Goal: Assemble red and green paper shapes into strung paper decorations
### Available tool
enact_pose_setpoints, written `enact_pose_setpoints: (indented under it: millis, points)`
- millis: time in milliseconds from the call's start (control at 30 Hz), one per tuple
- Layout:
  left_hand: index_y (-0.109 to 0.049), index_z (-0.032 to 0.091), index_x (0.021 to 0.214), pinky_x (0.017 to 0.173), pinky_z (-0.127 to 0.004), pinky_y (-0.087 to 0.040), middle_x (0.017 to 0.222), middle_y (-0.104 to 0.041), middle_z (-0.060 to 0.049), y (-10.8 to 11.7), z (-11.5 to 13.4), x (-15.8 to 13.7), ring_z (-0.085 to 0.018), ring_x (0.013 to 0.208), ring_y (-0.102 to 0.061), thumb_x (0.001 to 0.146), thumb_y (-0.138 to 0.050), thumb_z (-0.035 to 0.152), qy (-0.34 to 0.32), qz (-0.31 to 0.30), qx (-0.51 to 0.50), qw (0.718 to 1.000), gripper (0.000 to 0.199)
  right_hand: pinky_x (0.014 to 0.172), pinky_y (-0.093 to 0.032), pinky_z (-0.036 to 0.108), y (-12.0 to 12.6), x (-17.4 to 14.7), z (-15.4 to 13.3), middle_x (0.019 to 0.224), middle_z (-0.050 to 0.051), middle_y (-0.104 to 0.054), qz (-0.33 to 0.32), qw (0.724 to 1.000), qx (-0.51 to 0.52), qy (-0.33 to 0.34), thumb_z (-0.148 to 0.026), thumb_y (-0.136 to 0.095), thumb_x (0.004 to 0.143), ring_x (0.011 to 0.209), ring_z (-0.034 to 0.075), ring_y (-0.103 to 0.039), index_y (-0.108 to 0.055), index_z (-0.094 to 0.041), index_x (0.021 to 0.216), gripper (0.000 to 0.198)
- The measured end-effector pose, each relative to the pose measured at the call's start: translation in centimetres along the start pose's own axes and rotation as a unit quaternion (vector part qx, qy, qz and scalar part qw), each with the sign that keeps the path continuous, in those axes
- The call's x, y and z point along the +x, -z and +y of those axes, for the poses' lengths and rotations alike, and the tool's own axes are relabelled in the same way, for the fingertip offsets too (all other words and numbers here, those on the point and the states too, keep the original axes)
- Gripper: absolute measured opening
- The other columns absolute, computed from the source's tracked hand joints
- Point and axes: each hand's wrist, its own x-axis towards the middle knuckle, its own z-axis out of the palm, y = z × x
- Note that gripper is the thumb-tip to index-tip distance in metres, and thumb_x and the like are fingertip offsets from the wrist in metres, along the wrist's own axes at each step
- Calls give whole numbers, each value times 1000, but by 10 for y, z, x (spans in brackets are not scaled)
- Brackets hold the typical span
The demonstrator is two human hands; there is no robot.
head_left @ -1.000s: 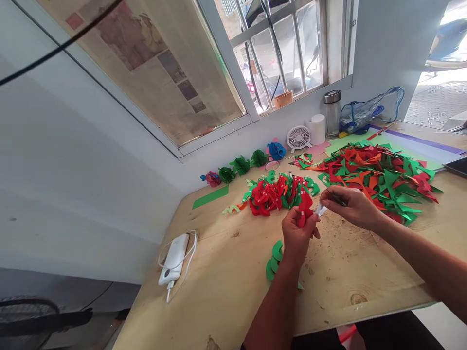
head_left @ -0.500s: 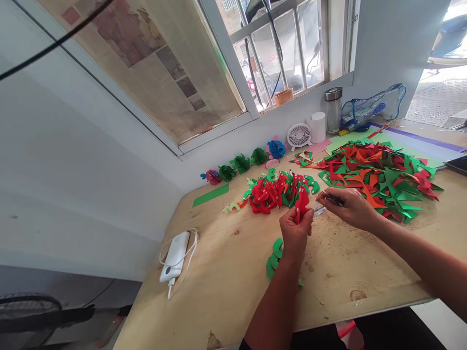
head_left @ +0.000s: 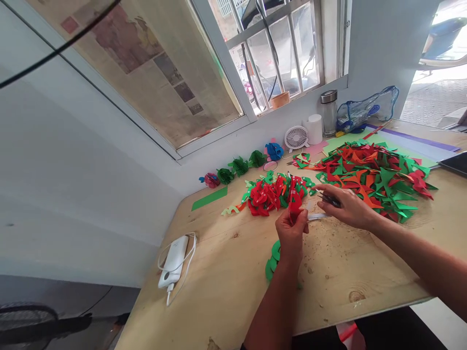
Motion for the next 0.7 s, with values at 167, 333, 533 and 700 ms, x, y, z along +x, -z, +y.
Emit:
enact_pose_setpoints:
  millis: [167, 333, 533, 700]
  points:
    - [-64, 13, 74, 40, -18, -32, 50, -49, 5, 1, -2, 0, -5, 41, -42, 65, -73, 39, -1, -3, -14, 1000, 29, 63, -42, 27, 3, -2, -4, 84, 5, -65, -63, 997, -9, 31, -47, -45, 86, 69, 16, -58, -55, -18, 123, 48]
    - [-64, 13, 75, 41, -18, -34, 52, -49, 4, 3, -5, 1, -5, 42, -43, 66, -72, 40, -9, -3, -5, 1000, 30, 72, -45, 33, 2, -4, -6, 97, 9, -67, -76, 996, -28, 48, -51, -39, 88, 86, 22, -61, -55, -17, 125, 53]
    - [-63, 13, 75, 42, -18, -34, 52, -49, 4, 3, -4, -1, -6, 43, -42, 69, -71, 38, -20, -18, 12, 1000, 26, 70, -45, 32, -2, -5, -6, 90, 10, -68, -60, 996, -25, 64, -50, -37, 90, 83, 22, -62, -57, -16, 124, 51]
    - [-64, 14, 75, 42, -18, -34, 53, -49, 4, 2, -4, -2, -6, 43, -42, 69, -71, 37, -19, -27, 19, 999, 25, 67, -44, 30, -5, -6, -7, 87, 8, -68, -50, 995, -23, 77, -48, -38, 90, 78, 20, -62, -54, -17, 126, 50]
